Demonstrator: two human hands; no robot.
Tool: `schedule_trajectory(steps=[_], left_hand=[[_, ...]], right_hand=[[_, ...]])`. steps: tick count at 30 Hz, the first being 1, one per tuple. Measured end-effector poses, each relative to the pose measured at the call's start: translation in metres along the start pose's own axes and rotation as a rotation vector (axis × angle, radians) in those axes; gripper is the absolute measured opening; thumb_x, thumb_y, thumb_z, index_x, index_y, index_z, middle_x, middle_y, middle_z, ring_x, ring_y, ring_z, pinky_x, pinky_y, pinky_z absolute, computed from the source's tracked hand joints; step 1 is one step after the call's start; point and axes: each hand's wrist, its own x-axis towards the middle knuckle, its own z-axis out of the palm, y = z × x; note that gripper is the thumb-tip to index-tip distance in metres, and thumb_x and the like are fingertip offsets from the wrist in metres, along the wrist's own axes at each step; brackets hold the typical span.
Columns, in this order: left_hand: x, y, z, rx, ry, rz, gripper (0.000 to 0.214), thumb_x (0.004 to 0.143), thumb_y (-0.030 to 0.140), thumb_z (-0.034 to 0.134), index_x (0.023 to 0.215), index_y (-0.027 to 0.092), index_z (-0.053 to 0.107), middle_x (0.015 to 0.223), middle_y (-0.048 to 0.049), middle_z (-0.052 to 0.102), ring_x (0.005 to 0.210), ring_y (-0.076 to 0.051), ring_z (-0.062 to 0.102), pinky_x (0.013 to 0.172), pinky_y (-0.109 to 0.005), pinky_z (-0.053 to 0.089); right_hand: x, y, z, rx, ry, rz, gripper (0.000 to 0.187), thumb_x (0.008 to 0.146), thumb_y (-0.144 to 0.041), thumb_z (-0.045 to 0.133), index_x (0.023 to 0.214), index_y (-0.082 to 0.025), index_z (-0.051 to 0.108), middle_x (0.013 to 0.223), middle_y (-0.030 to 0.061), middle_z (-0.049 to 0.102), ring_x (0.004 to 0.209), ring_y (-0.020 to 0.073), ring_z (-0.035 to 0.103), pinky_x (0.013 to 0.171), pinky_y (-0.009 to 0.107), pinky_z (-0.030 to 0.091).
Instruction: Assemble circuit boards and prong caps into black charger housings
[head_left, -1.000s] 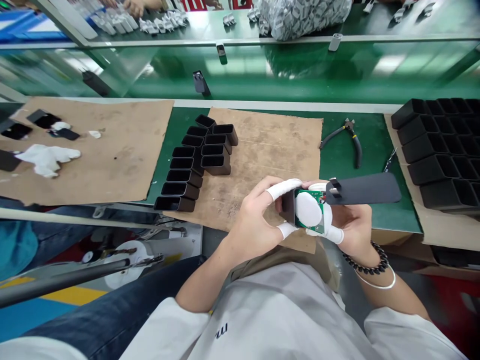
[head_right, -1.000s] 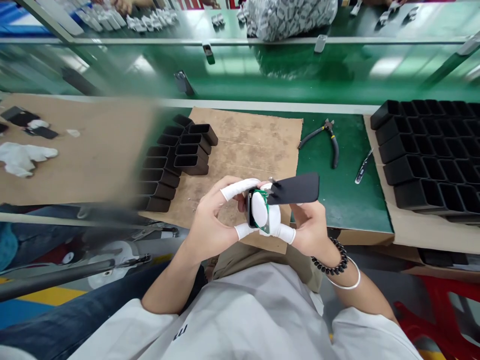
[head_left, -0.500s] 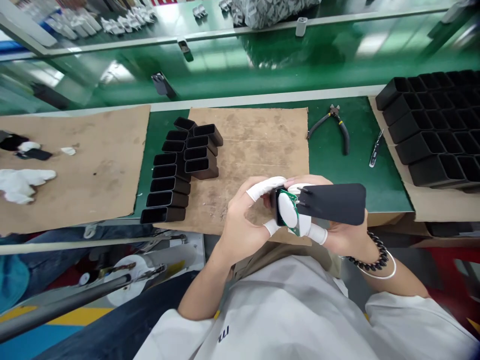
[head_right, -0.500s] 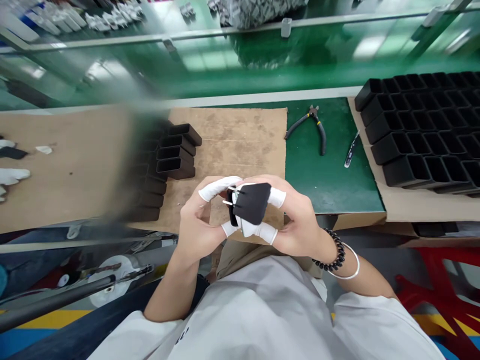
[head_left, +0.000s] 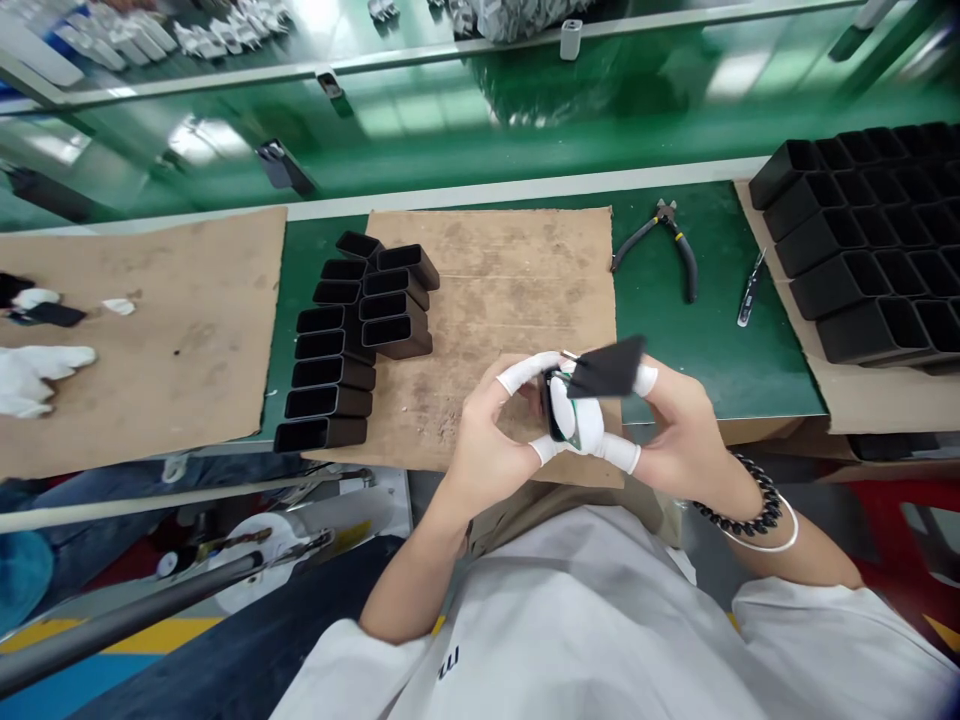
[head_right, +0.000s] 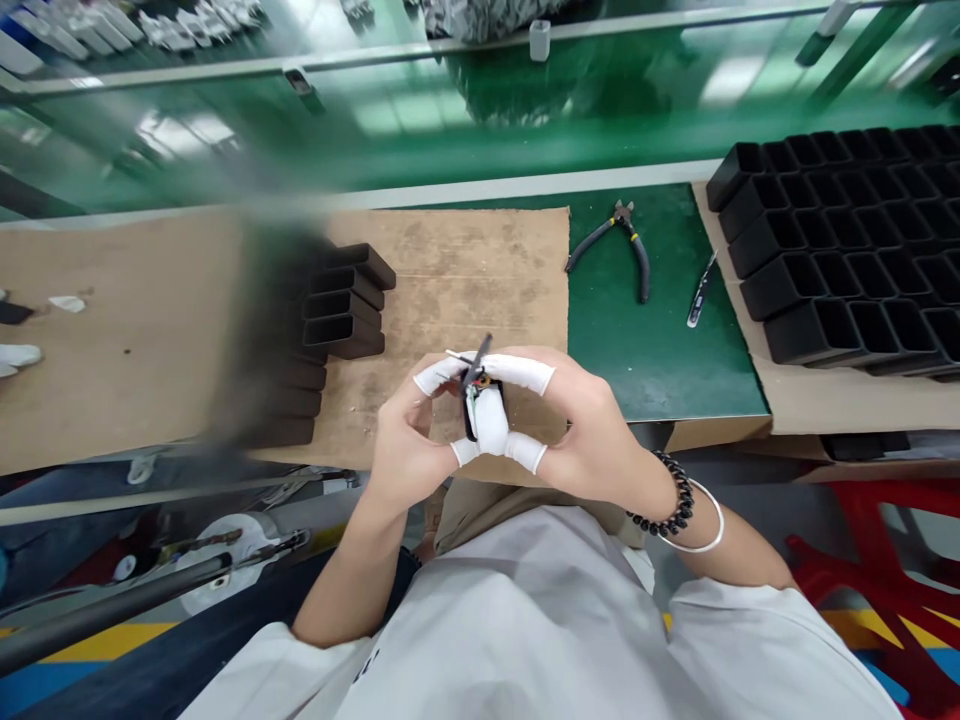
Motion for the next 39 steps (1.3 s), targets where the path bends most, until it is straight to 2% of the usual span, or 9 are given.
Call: schedule_trajectory(steps=[7, 19, 23, 25, 27, 29, 31, 34, 39], left_hand=[[-0.008, -0.011, 0.005, -0.114, -0.07, -0.227, 0.064, 0.06, 0.038, 0.095, 0.117, 0.021, 0.07, 0.092, -0.001, 0.063, 0.071, -0.012, 0.057, 0.072, -0.029, 0.055], [-0.013, 0.003, 0.006, -0.173, -0.005, -0.104, 0.064, 0.061, 0.01, 0.089, 0.12, 0.025, 0.069, 0.101, -0.0005, 0.063, 0.069, -0.009, 0.055, 0.072, -0.026, 0.053], [-0.013, -0.005, 0.004, -0.25, -0.018, -0.235, 0.067, 0.055, 0.015, 0.094, 0.117, 0.024, 0.071, 0.102, -0.0017, 0.065, 0.07, -0.01, 0.057, 0.076, -0.029, 0.053], [-0.012, -0.011, 0.001, -0.341, -0.086, -0.342, 0.07, 0.049, 0.019, 0.098, 0.114, 0.022, 0.072, 0.098, -0.0023, 0.066, 0.072, -0.013, 0.059, 0.079, -0.032, 0.053], [-0.01, -0.017, -0.001, -0.475, -0.233, -0.44, 0.076, 0.042, 0.026, 0.101, 0.112, 0.02, 0.073, 0.088, -0.0026, 0.068, 0.073, -0.016, 0.062, 0.081, -0.035, 0.053], [-0.009, -0.019, -0.004, -0.598, -0.404, -0.496, 0.08, 0.038, 0.032, 0.102, 0.111, 0.018, 0.074, 0.076, -0.0013, 0.066, 0.072, -0.019, 0.064, 0.082, -0.038, 0.054], [-0.009, -0.016, -0.006, -0.623, -0.505, -0.503, 0.078, 0.038, 0.032, 0.102, 0.11, 0.017, 0.074, 0.071, 0.0001, 0.064, 0.07, -0.02, 0.063, 0.081, -0.039, 0.053], [-0.011, -0.006, -0.007, -0.415, -0.395, -0.438, 0.07, 0.047, 0.025, 0.098, 0.112, 0.019, 0.074, 0.077, 0.0004, 0.063, 0.07, -0.017, 0.062, 0.078, -0.036, 0.053], [-0.017, 0.002, 0.002, 0.302, 0.006, -0.07, 0.057, 0.068, 0.01, 0.078, 0.122, 0.022, 0.067, 0.099, -0.0027, 0.067, 0.073, -0.014, 0.061, 0.086, -0.037, 0.05]], right_hand=[[0.002, 0.001, -0.007, 0.077, -0.17, 0.266, 0.046, 0.078, -0.029, 0.084, 0.12, -0.022, 0.067, 0.116, 0.0079, 0.076, 0.102, 0.0255, 0.074, 0.089, 0.037, 0.063], [0.0, -0.014, -0.012, 0.033, -0.187, 0.233, 0.037, 0.083, -0.028, 0.08, 0.117, -0.023, 0.065, 0.116, 0.0074, 0.074, 0.1, 0.0241, 0.072, 0.088, 0.037, 0.062], [0.007, -0.009, -0.027, 0.095, -0.351, 0.326, 0.07, 0.075, -0.04, 0.088, 0.136, -0.028, 0.056, 0.14, 0.0092, 0.064, 0.121, 0.0298, 0.067, 0.098, 0.044, 0.061], [0.013, -0.004, -0.036, 0.147, -0.307, 0.32, 0.079, 0.073, -0.044, 0.089, 0.142, -0.033, 0.052, 0.151, 0.0073, 0.056, 0.136, 0.0322, 0.058, 0.105, 0.047, 0.059], [0.021, 0.002, -0.041, 0.182, -0.187, 0.27, 0.062, 0.079, -0.047, 0.084, 0.135, -0.037, 0.058, 0.156, 0.0031, 0.052, 0.143, 0.0314, 0.051, 0.111, 0.046, 0.055], [0.027, 0.007, -0.041, 0.217, -0.138, 0.258, 0.046, 0.085, -0.054, 0.076, 0.126, -0.036, 0.066, 0.151, 0.0021, 0.057, 0.138, 0.0311, 0.058, 0.108, 0.046, 0.057], [0.032, 0.009, -0.039, 0.268, -0.199, 0.311, 0.04, 0.089, -0.062, 0.067, 0.115, -0.031, 0.073, 0.131, 0.0049, 0.073, 0.116, 0.0306, 0.072, 0.094, 0.045, 0.064], [0.035, 0.004, -0.039, 0.252, -0.264, 0.416, 0.039, 0.095, -0.06, 0.059, 0.091, -0.027, 0.08, 0.095, 0.0054, 0.082, 0.087, 0.0276, 0.079, 0.076, 0.04, 0.067], [0.03, -0.014, -0.051, 0.066, -0.198, 0.455, 0.021, 0.091, -0.047, 0.071, 0.093, -0.028, 0.081, 0.1, 0.0023, 0.082, 0.095, 0.0276, 0.079, 0.082, 0.038, 0.067]])
